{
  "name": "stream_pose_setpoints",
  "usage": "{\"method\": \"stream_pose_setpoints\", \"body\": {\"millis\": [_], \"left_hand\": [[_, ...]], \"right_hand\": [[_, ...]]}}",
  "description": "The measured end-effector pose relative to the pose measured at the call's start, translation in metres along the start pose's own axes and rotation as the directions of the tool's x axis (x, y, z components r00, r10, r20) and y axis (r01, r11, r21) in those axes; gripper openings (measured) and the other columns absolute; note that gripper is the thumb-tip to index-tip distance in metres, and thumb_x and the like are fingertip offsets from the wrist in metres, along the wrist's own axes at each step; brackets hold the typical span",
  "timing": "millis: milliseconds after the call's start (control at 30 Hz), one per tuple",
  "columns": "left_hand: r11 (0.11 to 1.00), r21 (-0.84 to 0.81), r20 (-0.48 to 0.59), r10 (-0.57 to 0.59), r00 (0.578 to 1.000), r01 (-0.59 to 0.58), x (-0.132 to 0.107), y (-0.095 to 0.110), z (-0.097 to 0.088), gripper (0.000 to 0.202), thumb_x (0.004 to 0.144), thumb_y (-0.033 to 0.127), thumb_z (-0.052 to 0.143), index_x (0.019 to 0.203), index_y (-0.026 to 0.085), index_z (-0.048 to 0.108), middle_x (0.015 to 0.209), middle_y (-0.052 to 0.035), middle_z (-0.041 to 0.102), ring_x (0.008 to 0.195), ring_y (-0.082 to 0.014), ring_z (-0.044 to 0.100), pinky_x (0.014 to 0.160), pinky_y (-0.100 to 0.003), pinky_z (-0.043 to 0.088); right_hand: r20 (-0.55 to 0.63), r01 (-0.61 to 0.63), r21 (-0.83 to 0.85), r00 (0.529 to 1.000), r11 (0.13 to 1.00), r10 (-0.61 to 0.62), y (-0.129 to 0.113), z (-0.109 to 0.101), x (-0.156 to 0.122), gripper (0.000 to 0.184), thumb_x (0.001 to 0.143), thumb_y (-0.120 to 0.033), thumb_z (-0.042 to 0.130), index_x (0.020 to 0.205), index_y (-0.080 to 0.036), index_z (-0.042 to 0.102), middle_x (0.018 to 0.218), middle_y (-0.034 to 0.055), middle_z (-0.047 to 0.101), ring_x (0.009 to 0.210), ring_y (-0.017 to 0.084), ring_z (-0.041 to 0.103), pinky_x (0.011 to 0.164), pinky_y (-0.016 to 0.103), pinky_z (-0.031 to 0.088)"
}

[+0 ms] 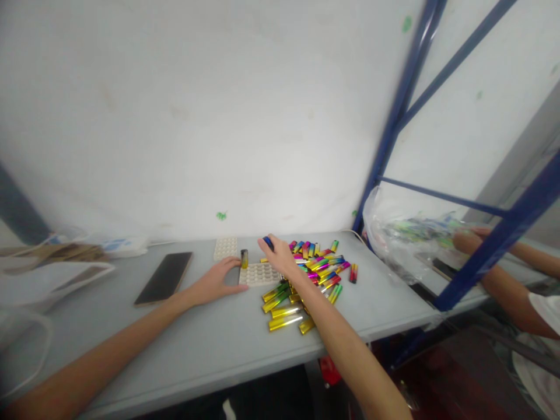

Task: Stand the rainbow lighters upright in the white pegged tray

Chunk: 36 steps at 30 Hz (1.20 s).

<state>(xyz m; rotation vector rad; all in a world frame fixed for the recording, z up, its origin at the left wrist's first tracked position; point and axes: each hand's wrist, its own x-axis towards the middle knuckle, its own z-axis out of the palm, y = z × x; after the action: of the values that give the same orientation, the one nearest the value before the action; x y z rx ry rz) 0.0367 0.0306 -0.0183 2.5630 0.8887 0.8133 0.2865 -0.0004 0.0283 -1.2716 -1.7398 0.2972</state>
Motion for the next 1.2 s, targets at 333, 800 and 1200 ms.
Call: {"method": "stream_pose_setpoints", "body": {"millis": [333,800,1200], "left_hand": [[1.000,0.006,0.010,-0.007,1.000,0.007,0.000,-0.003,0.002,0.068,0.084,0.075,0.076,0.123,0.020,0.069,0.131,-0.0147,0.071,0.127,-0.0370,0.067,0.114,-0.051,0.052],[1.000,-0.018,0.014,0.007,1.000,-0.006,0.000,-0.004,0.003,0.067,0.083,0.073,0.078,0.125,0.021,0.070,0.135,-0.0148,0.070,0.129,-0.0368,0.065,0.116,-0.051,0.050],[1.000,-0.015,0.020,0.007,1.000,-0.007,0.001,-0.002,0.002,0.068,0.084,0.073,0.076,0.126,0.020,0.068,0.133,-0.0156,0.070,0.127,-0.0377,0.065,0.114,-0.053,0.051]], "right_hand": [[0.222,0.284,-0.085,0.940,0.955,-0.260,0.003,0.008,-0.004,0.047,0.111,-0.053,0.049,0.077,-0.021,0.053,0.071,-0.0017,0.055,0.068,0.015,0.051,0.070,0.028,0.036],[0.404,0.246,-0.168,0.901,0.955,-0.161,0.010,0.018,-0.002,0.021,0.112,-0.034,0.057,0.096,-0.020,0.060,0.082,0.0038,0.074,0.076,0.019,0.069,0.071,0.027,0.043],[0.434,0.368,-0.410,0.884,0.834,-0.176,-0.015,0.022,-0.005,0.030,0.111,-0.043,0.056,0.114,-0.015,0.067,0.100,0.0145,0.078,0.090,0.025,0.074,0.076,0.030,0.046]]}}
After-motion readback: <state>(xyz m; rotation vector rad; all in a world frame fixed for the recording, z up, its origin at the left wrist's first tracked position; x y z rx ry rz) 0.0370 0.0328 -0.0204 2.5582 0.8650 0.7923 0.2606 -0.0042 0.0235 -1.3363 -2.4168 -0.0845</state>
